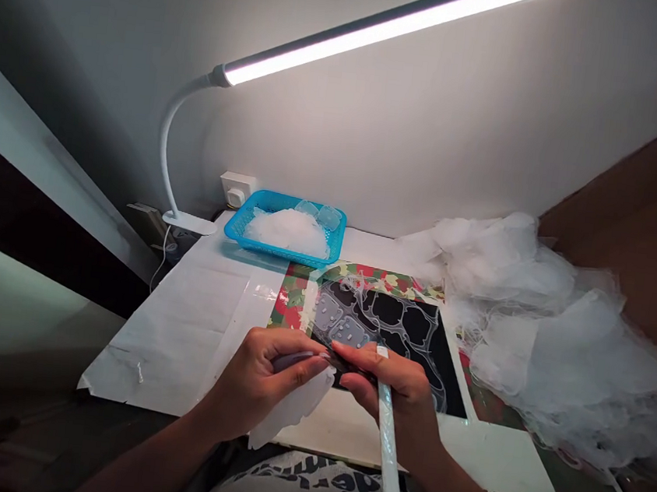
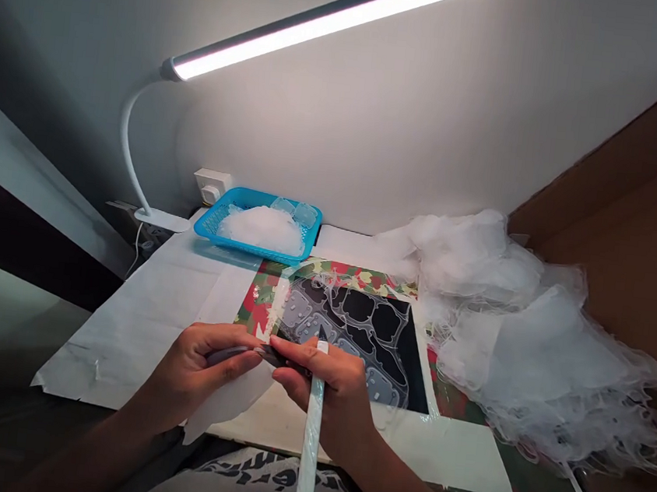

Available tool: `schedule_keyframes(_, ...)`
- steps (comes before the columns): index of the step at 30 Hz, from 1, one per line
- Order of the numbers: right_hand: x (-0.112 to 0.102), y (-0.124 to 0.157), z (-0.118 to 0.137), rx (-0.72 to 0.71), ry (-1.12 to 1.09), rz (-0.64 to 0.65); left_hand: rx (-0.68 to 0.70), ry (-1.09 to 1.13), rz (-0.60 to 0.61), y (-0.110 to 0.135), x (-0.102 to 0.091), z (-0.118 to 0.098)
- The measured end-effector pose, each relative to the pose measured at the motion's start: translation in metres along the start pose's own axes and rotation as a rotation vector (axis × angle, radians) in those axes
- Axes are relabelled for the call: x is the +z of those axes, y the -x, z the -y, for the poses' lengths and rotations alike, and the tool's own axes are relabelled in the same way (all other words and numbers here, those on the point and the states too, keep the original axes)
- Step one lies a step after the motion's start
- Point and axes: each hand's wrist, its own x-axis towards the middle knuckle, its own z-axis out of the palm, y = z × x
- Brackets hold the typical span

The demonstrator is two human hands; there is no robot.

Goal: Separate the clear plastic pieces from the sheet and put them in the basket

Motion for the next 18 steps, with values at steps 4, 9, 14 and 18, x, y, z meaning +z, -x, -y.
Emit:
schedule_keyframes(4, 0.0002, 0.0025, 0.0008, -0.013, 0.019, 0.002, 0.022, -0.006, 0.017, -0.0006, 0.0015, -0.0008)
schedule_keyframes(9, 0.0007, 0.0027, 0.0012, -0.008, 0.024, 0.012, 0.031, 0.005, 0.012, -0.0002, 0.0018, -0.0001)
schedule_keyframes(14, 0.0019, 0.0037, 0.0008, -0.010, 0.027, 0.006, 0.020, -0.004, 0.015, 0.0014, 0.0019, 0.0007)
schedule_keyframes(18, 0.0030, 0.0066, 0.0006, -0.009, 0.042, -0.006, 0.018, -0.007, 0.018, 0.0029, 0.0022, 0.0005)
